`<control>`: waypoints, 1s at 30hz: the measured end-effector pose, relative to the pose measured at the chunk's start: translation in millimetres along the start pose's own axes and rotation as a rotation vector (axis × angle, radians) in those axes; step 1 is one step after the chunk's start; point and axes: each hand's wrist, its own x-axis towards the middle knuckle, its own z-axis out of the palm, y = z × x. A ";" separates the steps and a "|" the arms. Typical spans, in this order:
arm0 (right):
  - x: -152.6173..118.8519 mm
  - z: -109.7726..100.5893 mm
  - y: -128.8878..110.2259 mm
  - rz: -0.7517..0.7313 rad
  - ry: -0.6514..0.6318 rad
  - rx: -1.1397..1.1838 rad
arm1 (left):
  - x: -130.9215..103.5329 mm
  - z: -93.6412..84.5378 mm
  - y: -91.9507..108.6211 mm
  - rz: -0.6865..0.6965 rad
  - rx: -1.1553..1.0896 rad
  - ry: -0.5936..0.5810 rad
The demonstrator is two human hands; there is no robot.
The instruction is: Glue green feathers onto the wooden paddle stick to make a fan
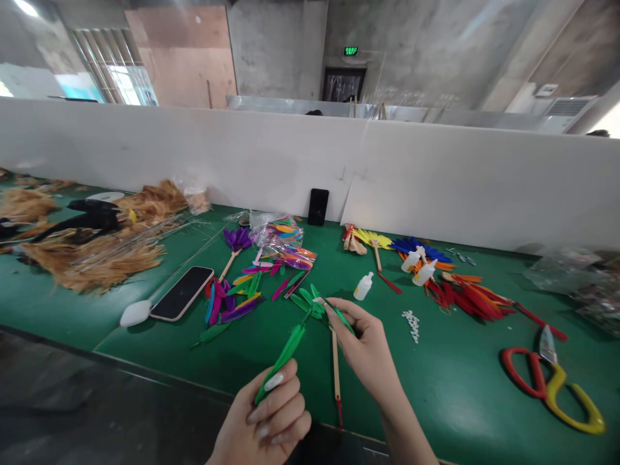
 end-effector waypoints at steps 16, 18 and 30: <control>0.2 -8.4 1.8 -0.014 -0.084 -0.032 | 4.2 -2.2 2.4 -0.045 0.180 0.002; 0.6 -9.5 0.4 -0.041 -0.084 -0.050 | 4.4 -0.8 3.0 -0.039 0.201 0.006; -3.1 -10.9 -7.6 -0.193 -0.087 -0.170 | 2.3 -4.9 4.9 -0.065 0.092 -0.021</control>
